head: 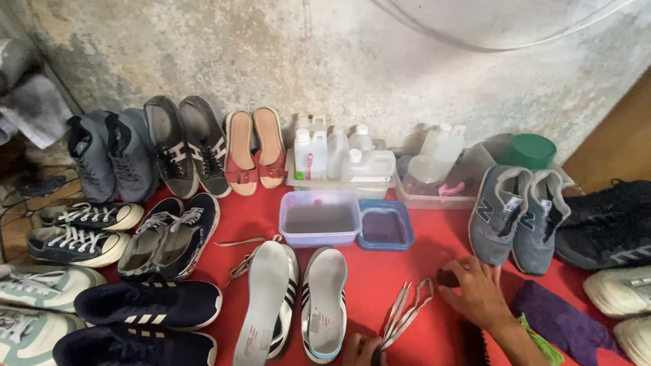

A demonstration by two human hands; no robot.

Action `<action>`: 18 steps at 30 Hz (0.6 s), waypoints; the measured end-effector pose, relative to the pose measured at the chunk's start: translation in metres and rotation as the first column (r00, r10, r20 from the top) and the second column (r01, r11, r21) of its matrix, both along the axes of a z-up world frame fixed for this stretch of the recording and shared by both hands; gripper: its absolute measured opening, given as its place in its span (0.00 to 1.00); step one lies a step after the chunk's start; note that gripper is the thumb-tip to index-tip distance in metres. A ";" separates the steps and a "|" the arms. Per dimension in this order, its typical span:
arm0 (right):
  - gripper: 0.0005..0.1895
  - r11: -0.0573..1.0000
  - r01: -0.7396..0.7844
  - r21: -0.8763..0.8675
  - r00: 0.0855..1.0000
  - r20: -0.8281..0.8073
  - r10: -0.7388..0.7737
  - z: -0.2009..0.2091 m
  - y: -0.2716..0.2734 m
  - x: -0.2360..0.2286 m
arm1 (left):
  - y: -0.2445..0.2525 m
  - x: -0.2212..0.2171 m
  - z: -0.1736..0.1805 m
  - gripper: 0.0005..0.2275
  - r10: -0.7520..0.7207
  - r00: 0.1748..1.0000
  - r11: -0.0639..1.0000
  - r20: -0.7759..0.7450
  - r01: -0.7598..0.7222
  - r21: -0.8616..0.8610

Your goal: The person removes a white shoelace from a sneaker, dips it into a small container of liquid, and scrubs it with a brush on a red table. The person continues scrubbing the laces repeatedly while other shoes and cleaning supplies remain on the table.

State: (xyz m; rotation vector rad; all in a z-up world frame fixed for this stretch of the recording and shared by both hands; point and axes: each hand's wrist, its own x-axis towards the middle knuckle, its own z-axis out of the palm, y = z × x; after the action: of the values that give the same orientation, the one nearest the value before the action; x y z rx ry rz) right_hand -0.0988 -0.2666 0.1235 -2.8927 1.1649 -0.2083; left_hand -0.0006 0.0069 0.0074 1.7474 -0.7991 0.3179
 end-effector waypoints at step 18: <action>0.07 0.847 -0.514 0.132 0.839 -0.130 0.529 0.051 0.028 0.036 | -0.025 0.012 -0.030 0.04 0.058 0.931 0.975 0.359 -0.131 0.182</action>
State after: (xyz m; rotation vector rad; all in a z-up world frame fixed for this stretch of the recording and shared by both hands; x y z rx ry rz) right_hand -0.0632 -0.2384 0.1741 -3.0458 0.3329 0.0925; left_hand 0.0110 -0.0178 -0.0227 1.9538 -1.0341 0.6489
